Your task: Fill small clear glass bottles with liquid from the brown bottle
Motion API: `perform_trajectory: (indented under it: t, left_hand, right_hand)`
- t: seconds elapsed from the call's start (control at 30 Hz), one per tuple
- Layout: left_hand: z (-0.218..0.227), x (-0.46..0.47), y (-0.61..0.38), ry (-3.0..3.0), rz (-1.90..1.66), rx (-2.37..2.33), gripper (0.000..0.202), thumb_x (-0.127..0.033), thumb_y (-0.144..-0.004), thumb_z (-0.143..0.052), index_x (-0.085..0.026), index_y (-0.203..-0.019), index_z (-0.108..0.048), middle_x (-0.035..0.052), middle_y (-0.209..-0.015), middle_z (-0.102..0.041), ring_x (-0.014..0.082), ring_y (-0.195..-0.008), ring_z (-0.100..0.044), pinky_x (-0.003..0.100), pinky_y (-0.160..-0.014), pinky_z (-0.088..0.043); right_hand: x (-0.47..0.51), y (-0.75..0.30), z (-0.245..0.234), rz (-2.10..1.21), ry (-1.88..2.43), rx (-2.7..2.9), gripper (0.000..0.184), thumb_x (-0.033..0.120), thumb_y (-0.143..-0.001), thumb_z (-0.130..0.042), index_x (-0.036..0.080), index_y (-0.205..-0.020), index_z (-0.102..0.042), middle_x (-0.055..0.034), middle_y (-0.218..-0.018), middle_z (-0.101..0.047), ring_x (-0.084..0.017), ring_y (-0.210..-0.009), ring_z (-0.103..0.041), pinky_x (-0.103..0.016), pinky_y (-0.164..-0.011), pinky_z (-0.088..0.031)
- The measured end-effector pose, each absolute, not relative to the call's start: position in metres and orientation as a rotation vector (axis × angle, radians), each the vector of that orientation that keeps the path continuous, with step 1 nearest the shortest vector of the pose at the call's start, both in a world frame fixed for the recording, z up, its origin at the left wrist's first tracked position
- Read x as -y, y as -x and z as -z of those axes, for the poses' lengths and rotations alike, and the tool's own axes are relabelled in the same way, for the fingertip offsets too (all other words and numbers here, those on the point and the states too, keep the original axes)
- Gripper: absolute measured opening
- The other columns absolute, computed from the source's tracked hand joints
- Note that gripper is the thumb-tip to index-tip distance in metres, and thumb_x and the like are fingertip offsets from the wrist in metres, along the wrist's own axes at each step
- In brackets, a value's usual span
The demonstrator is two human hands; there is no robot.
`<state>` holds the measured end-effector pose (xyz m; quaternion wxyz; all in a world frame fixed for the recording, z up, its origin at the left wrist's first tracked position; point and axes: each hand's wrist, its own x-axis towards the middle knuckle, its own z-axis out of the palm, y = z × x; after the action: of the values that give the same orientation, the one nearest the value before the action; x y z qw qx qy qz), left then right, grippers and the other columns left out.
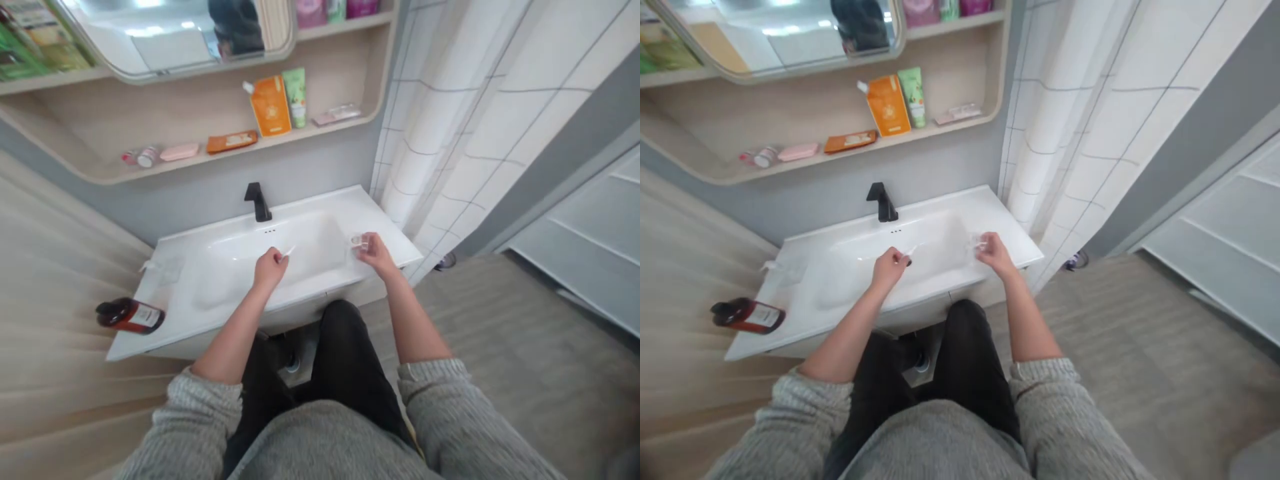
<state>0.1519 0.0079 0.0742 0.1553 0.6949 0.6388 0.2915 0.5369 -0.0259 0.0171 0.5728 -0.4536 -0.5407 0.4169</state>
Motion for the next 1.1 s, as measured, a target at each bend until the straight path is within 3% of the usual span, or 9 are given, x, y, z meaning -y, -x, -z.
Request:
perform_trajectory:
  t: [0.17, 0.33, 0.5, 0.6, 0.87, 0.97, 1.1]
  left_hand:
    - [-0.100, -0.050, -0.275, -2.301, -0.678, -1.493, 0.012, -0.027, -0.095, -0.079, -0.024, -0.090, -0.069, 0.0069, -0.096, -0.078, 0.0281, -0.095, -0.072, 0.037, -0.089, -0.052]
    - [-0.087, -0.087, -0.360, -2.399, -0.634, -1.381, 0.001, -0.023, -0.098, -0.076, -0.021, -0.098, -0.076, 0.0118, -0.107, -0.078, 0.0295, -0.104, -0.072, 0.040, -0.095, -0.053]
    - [-0.059, -0.100, -0.401, -2.561, -0.572, -1.302, 0.019, -0.012, -0.104, -0.063, -0.018, -0.112, -0.079, 0.0186, -0.122, -0.075, 0.0307, -0.119, -0.071, 0.041, -0.106, -0.053]
    - [-0.049, -0.103, -0.413, -2.602, -0.495, -1.231, 0.020, -0.016, -0.104, -0.067, -0.018, -0.121, -0.078, 0.0200, -0.132, -0.073, 0.0315, -0.127, -0.069, 0.041, -0.112, -0.052]
    - [-0.049, -0.086, -0.380, -2.528, -0.707, -1.135, 0.041, -0.019, -0.102, -0.071, -0.023, -0.142, -0.072, 0.0175, -0.161, -0.062, 0.0329, -0.146, -0.062, 0.046, -0.126, -0.049]
    - [-0.056, -0.061, -0.328, -2.400, -0.882, -1.252, 0.038, -0.014, -0.100, -0.067, -0.020, -0.137, -0.073, 0.0192, -0.150, -0.068, 0.0345, -0.144, -0.065, 0.050, -0.128, -0.049]
    - [-0.055, -0.005, -0.228, -2.176, -0.937, -1.430, 0.025, -0.016, -0.098, -0.069, -0.025, -0.120, -0.076, 0.0132, -0.133, -0.076, 0.0317, -0.130, -0.073, 0.048, -0.120, -0.058]
  right_hand:
    - [0.041, -0.545, -0.032, -1.226, 0.888, 1.307, 0.075, 0.052, -0.067, -0.103, 0.032, -0.125, -0.060, -0.0065, -0.127, -0.075, -0.033, -0.117, -0.077, -0.053, -0.106, -0.064]
    - [0.048, -0.548, -0.031, -1.238, 0.882, 1.289, 0.077, 0.052, -0.070, -0.104, 0.032, -0.131, -0.061, -0.0067, -0.130, -0.074, -0.033, -0.116, -0.078, -0.052, -0.108, -0.062]
    - [0.050, -0.548, -0.031, -1.263, 0.902, 1.319, 0.082, 0.060, -0.073, -0.102, 0.031, -0.135, -0.058, -0.0080, -0.130, -0.074, -0.035, -0.116, -0.078, -0.054, -0.111, -0.061]
    - [0.050, -0.546, -0.035, -1.246, 0.901, 1.326, 0.078, 0.064, -0.076, -0.101, 0.031, -0.133, -0.059, -0.0085, -0.129, -0.074, -0.036, -0.118, -0.076, -0.054, -0.111, -0.061]
    - [0.051, -0.546, -0.037, -1.205, 0.949, 1.316, 0.077, 0.063, -0.074, -0.101, 0.032, -0.131, -0.061, -0.0102, -0.140, -0.071, -0.036, -0.124, -0.073, -0.053, -0.107, -0.063]
    - [0.051, -0.545, -0.035, -1.208, 0.983, 1.281, 0.074, 0.060, -0.075, -0.101, 0.034, -0.131, -0.059, -0.0098, -0.135, -0.074, -0.034, -0.115, -0.077, -0.053, -0.103, -0.064]
    - [0.048, -0.545, -0.033, -1.215, 0.980, 1.251, 0.071, 0.057, -0.074, -0.100, 0.034, -0.126, -0.058, -0.0098, -0.133, -0.076, -0.031, -0.110, -0.078, -0.049, -0.093, -0.065]
